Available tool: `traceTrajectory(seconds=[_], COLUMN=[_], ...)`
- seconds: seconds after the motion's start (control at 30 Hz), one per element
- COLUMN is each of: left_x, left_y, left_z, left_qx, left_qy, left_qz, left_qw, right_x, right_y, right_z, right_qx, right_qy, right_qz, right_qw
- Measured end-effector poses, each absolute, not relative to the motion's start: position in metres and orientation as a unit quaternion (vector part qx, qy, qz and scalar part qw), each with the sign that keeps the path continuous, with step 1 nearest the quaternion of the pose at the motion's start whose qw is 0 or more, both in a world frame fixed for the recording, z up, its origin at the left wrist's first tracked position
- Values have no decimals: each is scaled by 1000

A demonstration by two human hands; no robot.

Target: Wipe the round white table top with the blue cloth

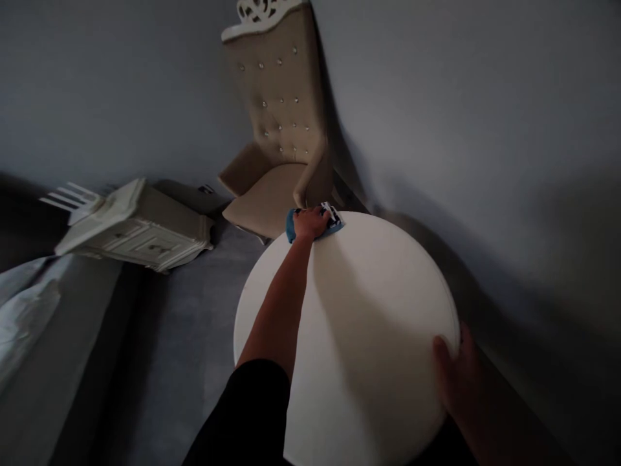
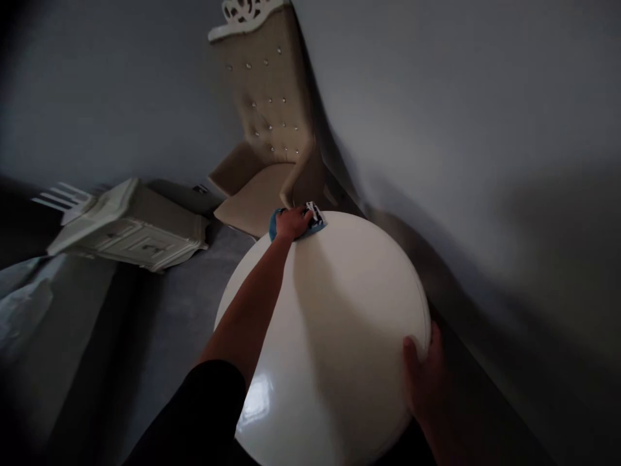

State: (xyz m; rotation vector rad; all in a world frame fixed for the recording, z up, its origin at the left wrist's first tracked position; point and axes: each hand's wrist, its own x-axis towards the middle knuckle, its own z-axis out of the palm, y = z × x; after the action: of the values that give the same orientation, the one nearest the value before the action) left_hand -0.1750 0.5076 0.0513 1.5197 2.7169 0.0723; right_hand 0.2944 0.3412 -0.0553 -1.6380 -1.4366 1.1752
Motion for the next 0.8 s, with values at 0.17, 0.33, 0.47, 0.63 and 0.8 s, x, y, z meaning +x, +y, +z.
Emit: traceTrajectory(seconds=[0.17, 0.33, 0.47, 0.63, 0.8], left_x=[-78, 23, 90, 157, 197], left_y=[572, 579, 543, 470, 380], left_z=[38, 32, 36, 44, 46], left_qx=[620, 725, 792, 850, 886], left_qy=[783, 684, 605, 521, 460], left_qz=[57, 78, 84, 73, 57], left_qw=[11, 8, 7, 5, -4], right_x=[294, 297, 292, 290, 335], right_y=[340, 338, 338, 331, 305], right_z=[-64, -78, -79, -58, -33], right_qx=[-629, -613, -624, -622, -606], right_qy=[-530, -532, -492, -464, -449], right_qz=[452, 451, 413, 299, 238], right_qw=[346, 371, 445, 556, 612])
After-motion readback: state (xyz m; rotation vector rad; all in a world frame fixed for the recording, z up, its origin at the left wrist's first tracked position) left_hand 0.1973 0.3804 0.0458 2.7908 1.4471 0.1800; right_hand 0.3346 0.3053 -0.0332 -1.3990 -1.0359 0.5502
